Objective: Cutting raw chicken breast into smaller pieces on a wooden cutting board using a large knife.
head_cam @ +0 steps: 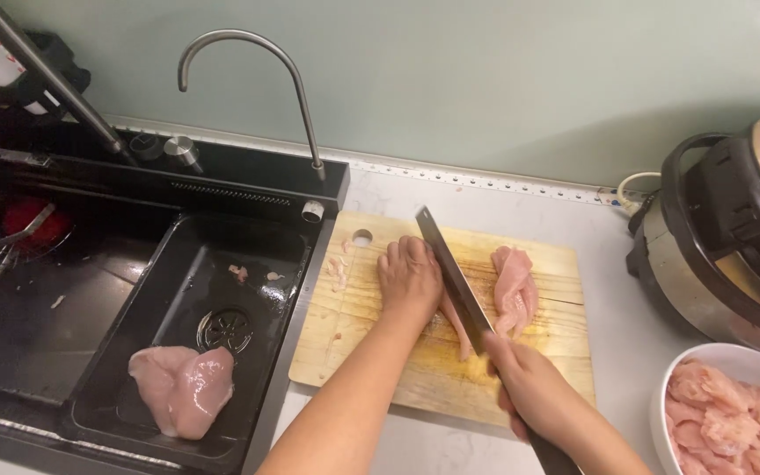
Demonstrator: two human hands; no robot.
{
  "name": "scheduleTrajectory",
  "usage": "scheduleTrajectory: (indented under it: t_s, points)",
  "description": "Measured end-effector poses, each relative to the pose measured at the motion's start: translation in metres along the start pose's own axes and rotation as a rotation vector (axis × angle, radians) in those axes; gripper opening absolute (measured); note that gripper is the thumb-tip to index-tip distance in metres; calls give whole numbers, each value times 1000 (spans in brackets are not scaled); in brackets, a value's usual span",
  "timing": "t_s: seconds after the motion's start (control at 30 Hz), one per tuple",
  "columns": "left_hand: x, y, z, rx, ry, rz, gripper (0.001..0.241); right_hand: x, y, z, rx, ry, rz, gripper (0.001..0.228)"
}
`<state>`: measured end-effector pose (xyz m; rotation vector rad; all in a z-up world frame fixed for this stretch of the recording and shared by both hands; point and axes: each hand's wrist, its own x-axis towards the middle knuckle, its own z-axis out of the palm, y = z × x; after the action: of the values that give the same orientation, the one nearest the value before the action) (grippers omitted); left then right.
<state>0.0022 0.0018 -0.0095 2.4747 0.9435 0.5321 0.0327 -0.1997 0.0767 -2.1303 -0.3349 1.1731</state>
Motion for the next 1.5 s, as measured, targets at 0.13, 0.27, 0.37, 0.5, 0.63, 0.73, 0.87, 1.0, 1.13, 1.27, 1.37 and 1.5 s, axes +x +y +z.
scheduleTrajectory:
  t_s: [0.13,0.27,0.37,0.5,0.63,0.73,0.87,1.0,1.13,1.27,1.37,1.5]
  points:
    - [-1,1,0,-30,77,48,10,2,4,4,-9,-6,49,61]
    - [-1,3,-6,-14,-7,13,9,35,-26,7,14,-46,-50,53]
    - [-3,2,-3,-4,18,40,8,36,-31,10,37,-54,-43,55]
    - [3,1,2,-3,13,4,9,7,15,12,31,-3,-25,54]
    - [1,4,-6,21,-61,7,8,6,17,17,40,-10,31,56]
    - [0,4,-6,15,-41,16,8,27,-7,21,66,-3,-20,48]
    - [-3,-3,5,-14,44,56,6,42,-8,27,105,-16,-176,53]
    - [0,-6,5,-55,85,91,11,14,60,27,41,76,34,55]
    - [-3,-4,-11,-43,-67,34,11,52,114,30,-38,199,-207,57]
    - [-10,-9,-9,-64,-56,93,13,42,-5,43,55,150,-50,56]
    - [-8,-15,-5,-88,11,129,16,39,-36,43,94,168,-59,54]
    - [-3,-11,-28,-70,-143,88,19,21,23,33,281,161,3,56]
